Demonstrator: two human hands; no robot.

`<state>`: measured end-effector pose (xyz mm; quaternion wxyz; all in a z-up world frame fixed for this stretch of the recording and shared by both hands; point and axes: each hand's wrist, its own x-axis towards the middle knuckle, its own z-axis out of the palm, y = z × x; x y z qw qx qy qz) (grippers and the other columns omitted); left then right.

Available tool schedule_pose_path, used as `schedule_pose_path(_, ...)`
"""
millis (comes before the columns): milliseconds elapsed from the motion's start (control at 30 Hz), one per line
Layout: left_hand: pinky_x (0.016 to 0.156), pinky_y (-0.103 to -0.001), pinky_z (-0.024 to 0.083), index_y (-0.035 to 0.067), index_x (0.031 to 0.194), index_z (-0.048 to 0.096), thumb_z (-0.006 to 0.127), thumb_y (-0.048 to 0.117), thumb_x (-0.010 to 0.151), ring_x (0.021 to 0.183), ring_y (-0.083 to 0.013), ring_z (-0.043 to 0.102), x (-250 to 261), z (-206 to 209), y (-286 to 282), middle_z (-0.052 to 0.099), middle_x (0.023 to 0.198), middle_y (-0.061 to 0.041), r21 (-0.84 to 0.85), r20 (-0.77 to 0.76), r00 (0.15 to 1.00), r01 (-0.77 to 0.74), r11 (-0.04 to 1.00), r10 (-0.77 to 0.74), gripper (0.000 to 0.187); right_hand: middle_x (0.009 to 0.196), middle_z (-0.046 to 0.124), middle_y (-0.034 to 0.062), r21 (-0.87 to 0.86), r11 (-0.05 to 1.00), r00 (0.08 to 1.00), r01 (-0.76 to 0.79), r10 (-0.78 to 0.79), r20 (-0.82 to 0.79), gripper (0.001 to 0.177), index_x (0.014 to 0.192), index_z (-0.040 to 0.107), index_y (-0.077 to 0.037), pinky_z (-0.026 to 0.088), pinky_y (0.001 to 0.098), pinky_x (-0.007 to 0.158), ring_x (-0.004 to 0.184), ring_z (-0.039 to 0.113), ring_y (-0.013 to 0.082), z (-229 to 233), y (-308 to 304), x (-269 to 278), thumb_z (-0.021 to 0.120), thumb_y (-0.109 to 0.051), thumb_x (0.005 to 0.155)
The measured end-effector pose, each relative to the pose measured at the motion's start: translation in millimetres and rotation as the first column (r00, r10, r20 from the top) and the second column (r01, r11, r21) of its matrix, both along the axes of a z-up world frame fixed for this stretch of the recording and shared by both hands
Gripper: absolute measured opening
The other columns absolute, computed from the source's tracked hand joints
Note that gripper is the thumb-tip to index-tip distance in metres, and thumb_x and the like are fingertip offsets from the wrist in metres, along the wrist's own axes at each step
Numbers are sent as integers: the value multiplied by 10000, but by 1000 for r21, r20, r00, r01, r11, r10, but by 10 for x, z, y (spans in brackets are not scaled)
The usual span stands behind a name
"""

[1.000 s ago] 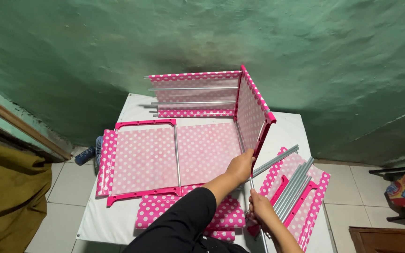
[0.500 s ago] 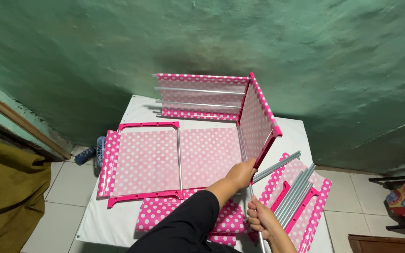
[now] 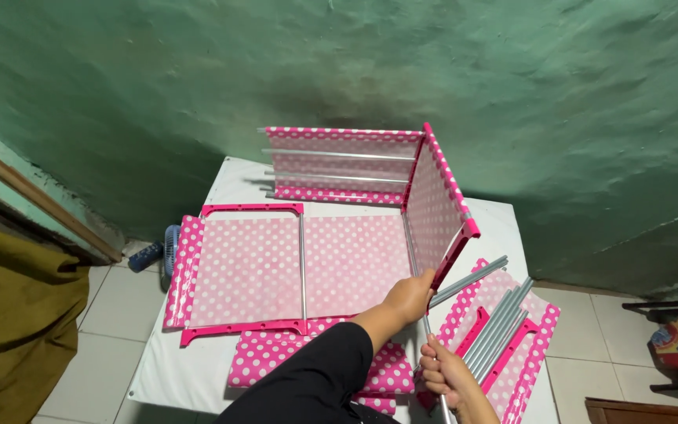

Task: The person assembles a pink polka-dotted fabric storage basket by inserting metal rods into the fabric sleeves and attaching pink plastic corner pieces. The person repeatedly inserts and removes rods to adjust the frame, then stacks the completed basket with other similar baskets on the table.

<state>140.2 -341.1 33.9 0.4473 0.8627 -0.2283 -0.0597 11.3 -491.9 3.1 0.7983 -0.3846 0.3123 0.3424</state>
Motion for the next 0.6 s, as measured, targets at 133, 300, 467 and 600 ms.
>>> schedule_pose_path(133, 744, -559, 510, 48, 1150, 467, 607, 202, 963, 841, -478, 666, -44, 45, 3, 694, 871, -260, 11, 6, 1000, 31, 999, -31, 280, 537, 287, -36, -308, 949, 996, -63, 79, 39, 447, 772, 435, -118, 175, 268, 302, 361, 208, 90, -149, -37, -27, 451, -470, 1047)
schedule_pose_path(300, 747, -560, 511, 42, 1147, 455, 593, 211, 982, 852, -472, 667, -12, 79, 21, 695, 886, -257, -11, 20, 1000, 17, 1000, -17, 274, 550, 269, -83, 5, 999, 999, 42, -43, 20, 402, 780, 429, -162, 119, 235, 286, 367, 166, 41, -188, -94, -34, 485, -457, 1047)
schedule_pose_path(467, 748, -564, 508, 40, 1106, 467, 616, 194, 965, 854, -476, 667, -45, 9, -42, 699, 885, -259, -15, 53, 998, 18, 1000, -17, 257, 544, 290, -78, -141, 990, 999, -27, 33, 36, 412, 794, 439, -153, 139, 240, 294, 364, 205, 51, -184, -106, -76, 467, -467, 1058)
schedule_pose_path(600, 750, -564, 507, 34, 1137, 453, 591, 141, 951, 854, -480, 662, -57, -64, -2, 689, 895, -269, 19, -19, 1000, 11, 1000, -11, 256, 547, 284, -55, -378, 923, 997, -74, 74, -16, 411, 826, 444, -137, 145, 241, 306, 370, 219, 72, -289, -131, -129, 454, -458, 1083)
